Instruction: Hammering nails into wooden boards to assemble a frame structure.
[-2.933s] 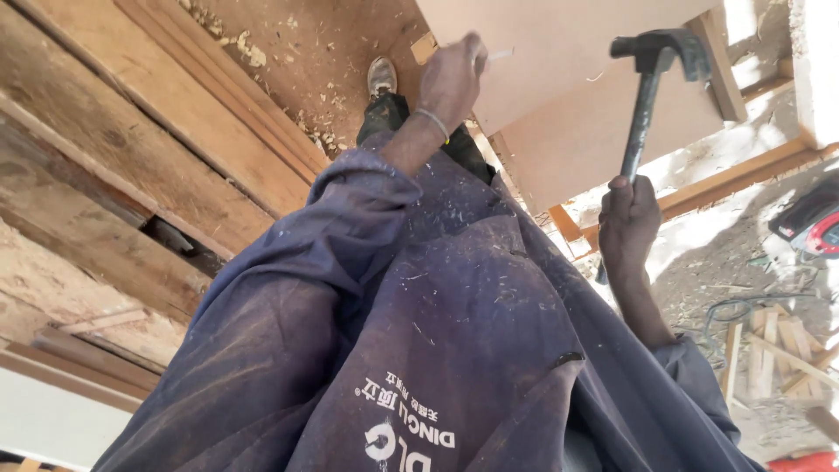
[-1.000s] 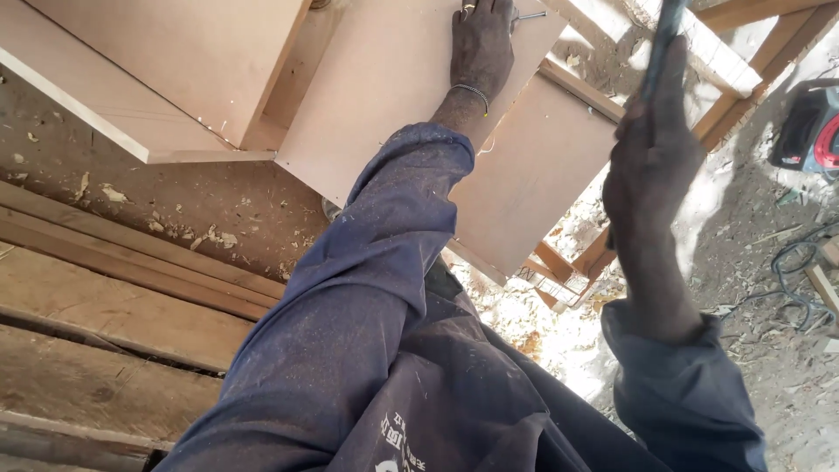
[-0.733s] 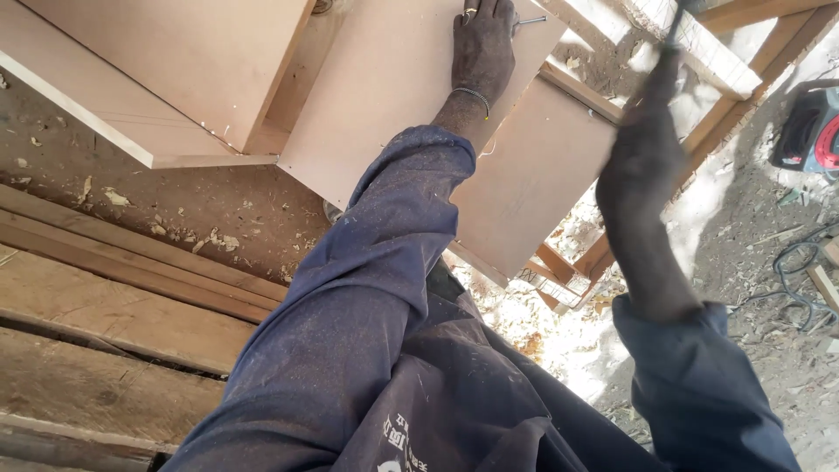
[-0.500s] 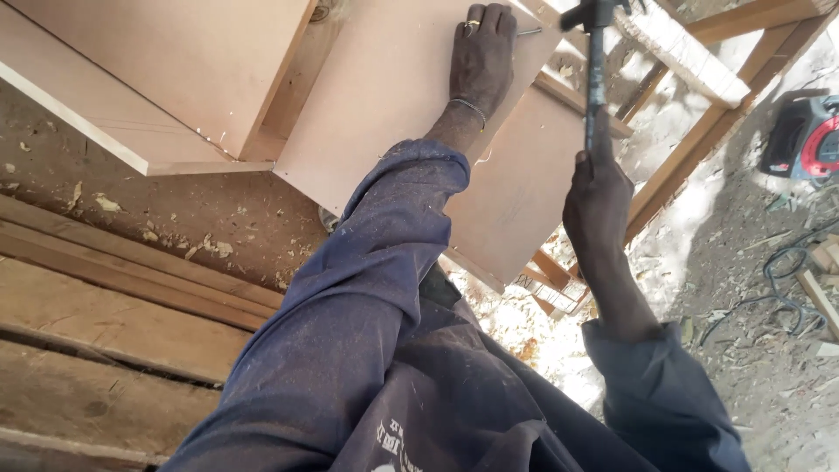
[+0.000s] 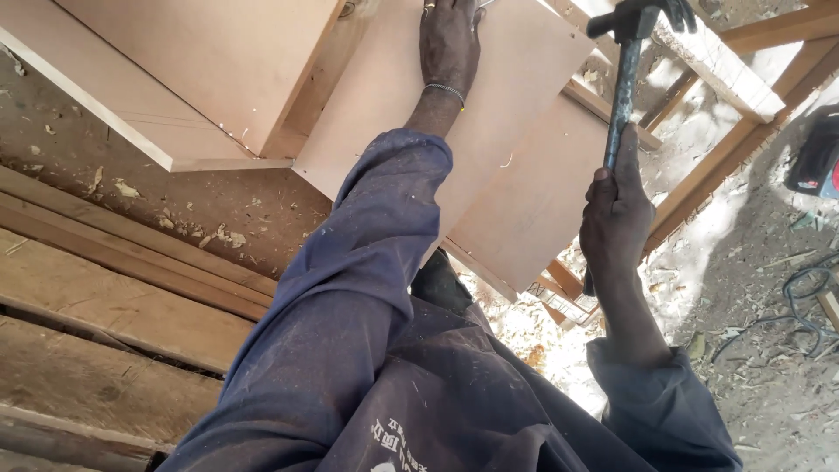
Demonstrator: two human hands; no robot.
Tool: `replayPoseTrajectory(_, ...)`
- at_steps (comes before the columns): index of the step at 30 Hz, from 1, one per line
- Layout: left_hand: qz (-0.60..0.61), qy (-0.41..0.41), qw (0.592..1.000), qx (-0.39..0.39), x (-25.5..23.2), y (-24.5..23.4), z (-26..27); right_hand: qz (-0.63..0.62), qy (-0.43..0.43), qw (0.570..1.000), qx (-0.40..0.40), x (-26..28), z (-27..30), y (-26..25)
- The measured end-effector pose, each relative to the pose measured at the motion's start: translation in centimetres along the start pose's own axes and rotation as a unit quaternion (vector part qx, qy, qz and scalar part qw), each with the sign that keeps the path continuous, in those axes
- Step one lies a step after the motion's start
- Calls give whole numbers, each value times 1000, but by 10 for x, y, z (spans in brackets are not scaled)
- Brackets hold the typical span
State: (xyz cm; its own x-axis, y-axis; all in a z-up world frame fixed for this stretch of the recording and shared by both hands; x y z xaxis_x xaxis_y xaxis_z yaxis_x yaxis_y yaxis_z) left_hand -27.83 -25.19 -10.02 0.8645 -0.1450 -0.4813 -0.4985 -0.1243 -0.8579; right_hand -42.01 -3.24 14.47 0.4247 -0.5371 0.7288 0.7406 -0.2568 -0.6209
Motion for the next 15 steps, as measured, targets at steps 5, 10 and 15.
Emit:
replayPoseTrajectory(5,18,-36,999,-27,5,20,3,18,-61,996,65,15,-17,9)
replayPoseTrajectory(10,-27,-13,999,-25,1,12,-1,41,-196,978,53,39,-49,16)
replayPoseTrajectory(15,-41,-7,999,-25,4,21,-1,25,-347,937,28,77,-67,14)
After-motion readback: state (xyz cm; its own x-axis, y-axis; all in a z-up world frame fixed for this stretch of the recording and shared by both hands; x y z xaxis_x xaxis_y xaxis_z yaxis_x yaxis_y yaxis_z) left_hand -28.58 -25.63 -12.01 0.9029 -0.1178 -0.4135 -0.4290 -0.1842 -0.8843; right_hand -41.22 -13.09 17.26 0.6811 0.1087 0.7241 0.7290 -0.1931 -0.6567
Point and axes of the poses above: each hand's wrist, its own z-axis away from the middle knuckle, its own y-axis out of the palm, x = y × z, the point moved 1 cm from there along -z, towards the middle knuckle, and after that the axes turned 10 degrees about -z, right-handed, at the moved point
